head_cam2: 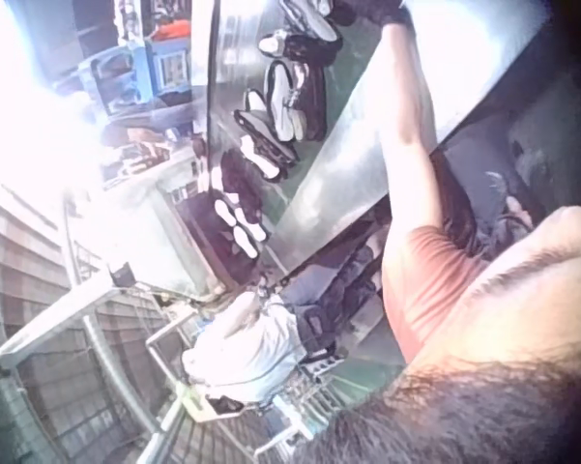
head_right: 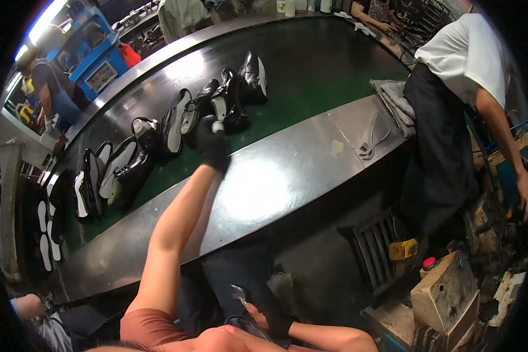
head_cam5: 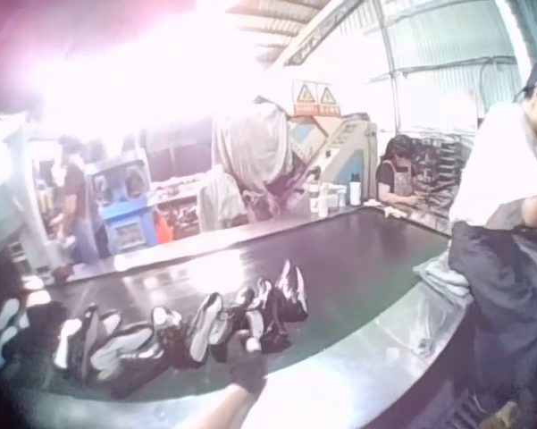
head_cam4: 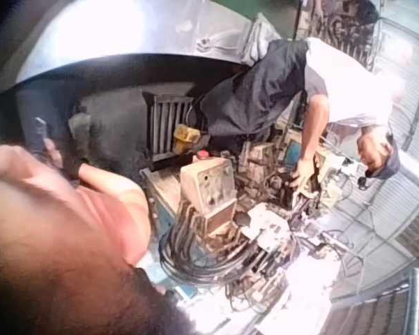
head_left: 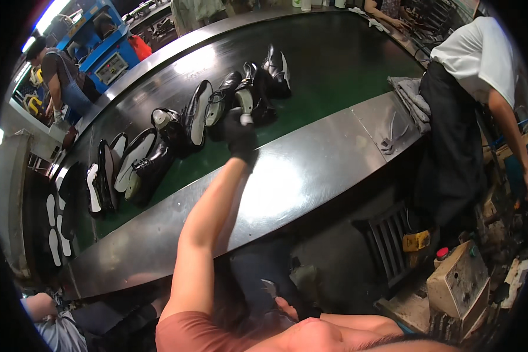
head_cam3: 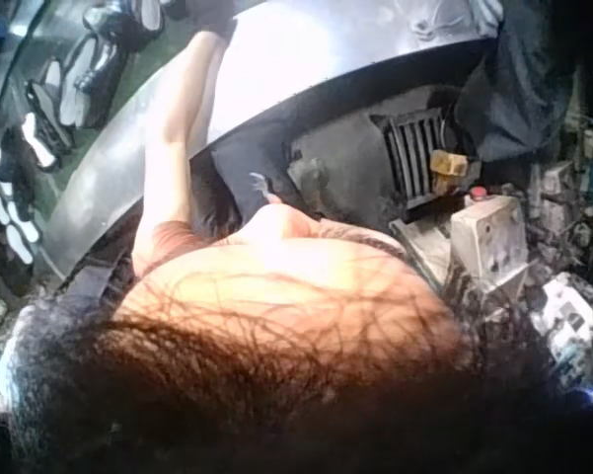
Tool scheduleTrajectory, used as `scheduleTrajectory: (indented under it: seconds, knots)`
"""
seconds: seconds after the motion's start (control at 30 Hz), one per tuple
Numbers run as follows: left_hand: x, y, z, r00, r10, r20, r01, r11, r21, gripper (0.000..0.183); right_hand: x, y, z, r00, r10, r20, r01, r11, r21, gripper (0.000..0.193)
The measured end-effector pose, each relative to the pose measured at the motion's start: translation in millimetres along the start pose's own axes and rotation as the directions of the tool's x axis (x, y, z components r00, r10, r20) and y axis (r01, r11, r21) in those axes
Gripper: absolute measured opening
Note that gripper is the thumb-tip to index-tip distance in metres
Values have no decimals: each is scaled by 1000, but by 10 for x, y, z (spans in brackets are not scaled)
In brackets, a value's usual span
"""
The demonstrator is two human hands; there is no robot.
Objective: The person repeatedly picks up black shoes from a conveyor belt, holds each shoe on their lap, and uses pliers to trim the white sole material. After trimming, the person places the shoe back on the moving belt. The process is repeated for multiple shoes throughout the clip.
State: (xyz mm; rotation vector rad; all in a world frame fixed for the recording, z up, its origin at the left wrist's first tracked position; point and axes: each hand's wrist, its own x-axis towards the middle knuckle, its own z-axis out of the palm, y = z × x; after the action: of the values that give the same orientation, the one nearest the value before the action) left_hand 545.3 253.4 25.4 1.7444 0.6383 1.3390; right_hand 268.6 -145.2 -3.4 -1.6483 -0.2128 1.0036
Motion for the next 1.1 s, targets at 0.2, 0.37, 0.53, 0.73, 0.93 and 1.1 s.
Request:
scheduleTrajectory:
  seconds: [0.2,0.37,0.53,0.73,0.93,1.1]
  knots:
    - [263,395,930,898,-208,387,90,949,301,89,-11,-23,-58,996,87,-34,-85,996,37,52]
    - [525,267,1693,841,-540,18,411,660,629,111,3,-37,-64,985,152,-77,-148,988,48,53]
    - [580,180,1726,895,-440,-65,417,778,470,111,8,-20,-61,973,196,-122,-187,979,84,55]
    - [1080,138,1320,579,-688,437,700,695,166,76,-21,54,-37,972,204,-115,-194,977,90,56]
    - [-55,671,-1096,669,-345,658,708,563,-425,42,-145,246,-4,974,180,-137,-165,980,112,58]
    - [-1178,791,-4048,820,-484,306,570,737,-363,48,-278,408,-28,979,180,-101,-166,977,131,59]
